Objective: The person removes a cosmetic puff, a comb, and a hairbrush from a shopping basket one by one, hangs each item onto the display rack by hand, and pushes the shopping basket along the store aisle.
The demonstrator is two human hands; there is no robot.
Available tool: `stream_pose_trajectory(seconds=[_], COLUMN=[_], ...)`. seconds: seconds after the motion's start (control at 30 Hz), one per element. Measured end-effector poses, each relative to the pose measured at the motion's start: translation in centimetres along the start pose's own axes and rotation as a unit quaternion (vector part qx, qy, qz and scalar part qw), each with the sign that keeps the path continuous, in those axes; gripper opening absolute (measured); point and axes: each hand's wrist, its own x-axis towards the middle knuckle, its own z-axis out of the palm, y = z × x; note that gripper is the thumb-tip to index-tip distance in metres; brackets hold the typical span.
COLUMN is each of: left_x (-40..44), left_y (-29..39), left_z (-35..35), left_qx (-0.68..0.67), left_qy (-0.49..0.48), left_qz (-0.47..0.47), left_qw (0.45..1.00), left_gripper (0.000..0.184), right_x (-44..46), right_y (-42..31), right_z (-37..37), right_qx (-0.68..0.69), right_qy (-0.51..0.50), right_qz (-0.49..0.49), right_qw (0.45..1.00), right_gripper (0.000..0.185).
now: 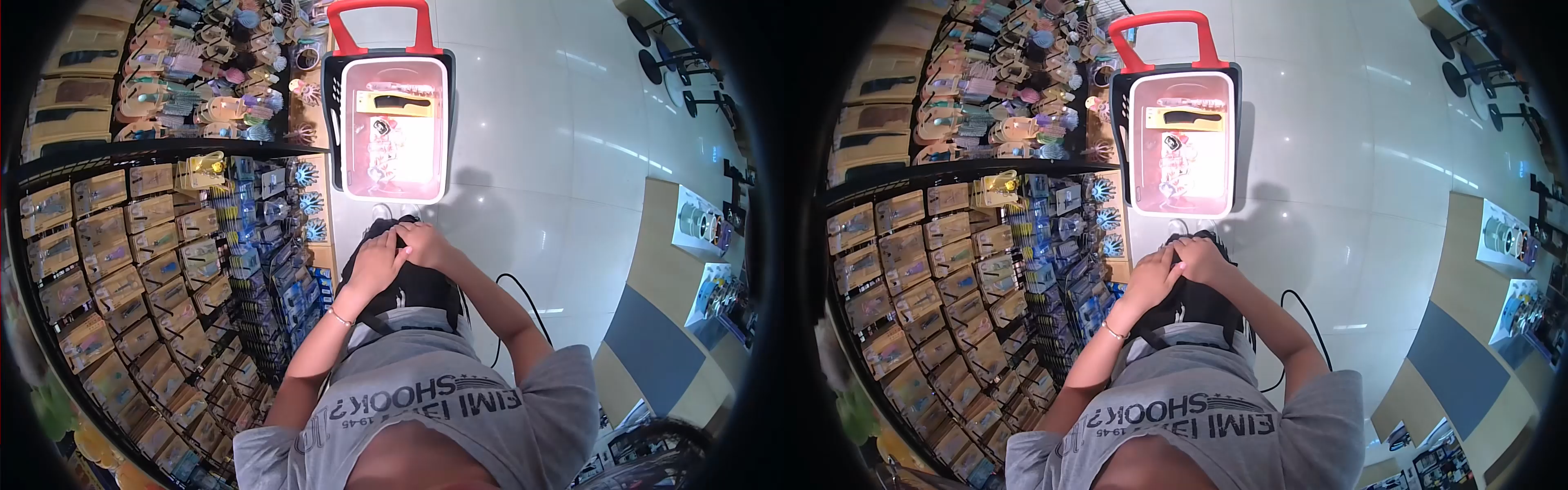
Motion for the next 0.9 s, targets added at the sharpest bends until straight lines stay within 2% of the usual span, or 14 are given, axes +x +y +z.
stream_pose_trajectory(seconds=[0.1, 0.17, 0.27, 0.53, 0.6, 0.73, 0.8, 0.9], left_x=[1.0, 1.9, 3.1, 4.4, 4.0, 3.2, 3.1, 2.7], left_y=[1.0, 1.8, 3.4, 7.6, 7.7, 6.3, 5.2, 3.1], left_z=[0.7, 1.2, 2.0, 3.6, 3.9, 3.8, 3.4, 3.0], left_qx=[0.031, 0.055, 0.111, 0.119, 0.132, 0.151, 0.147, 0.141], left_qy=[-0.030, -0.040, -0.055, -0.078, -0.084, -0.089, -0.090, -0.085], left_qz=[0.037, 0.056, 0.111, 0.201, 0.204, 0.192, 0.177, 0.144], left_qw=[0.998, 0.996, 0.986, 0.969, 0.966, 0.966, 0.969, 0.976], left_gripper=[0.055, 0.055, 0.054, 0.045, 0.045, 0.044, 0.044, 0.043], right_x=[-1.9, -3.6, -5.6, -9.6, -9.6, -8.8, -7.5, -5.6], right_y=[0.5, 1.6, 1.8, 3.5, 3.3, 3.7, 3.6, 2.5], right_z=[-1.2, -0.8, -2.2, -2.1, -2.2, 0.2, 0.5, 0.3], right_qx=[-0.001, 0.012, 0.044, 0.037, 0.064, 0.016, 0.056, 0.045], right_qy=[-0.025, 0.009, 0.040, 0.090, 0.020, 0.039, -0.015, -0.016], right_qz=[0.062, 0.061, 0.114, 0.183, 0.235, 0.183, 0.164, 0.152], right_qw=[0.998, 0.998, 0.992, 0.978, 0.970, 0.982, 0.985, 0.987], right_gripper=[0.042, 0.042, 0.043, 0.039, 0.040, 0.038, 0.038, 0.039])
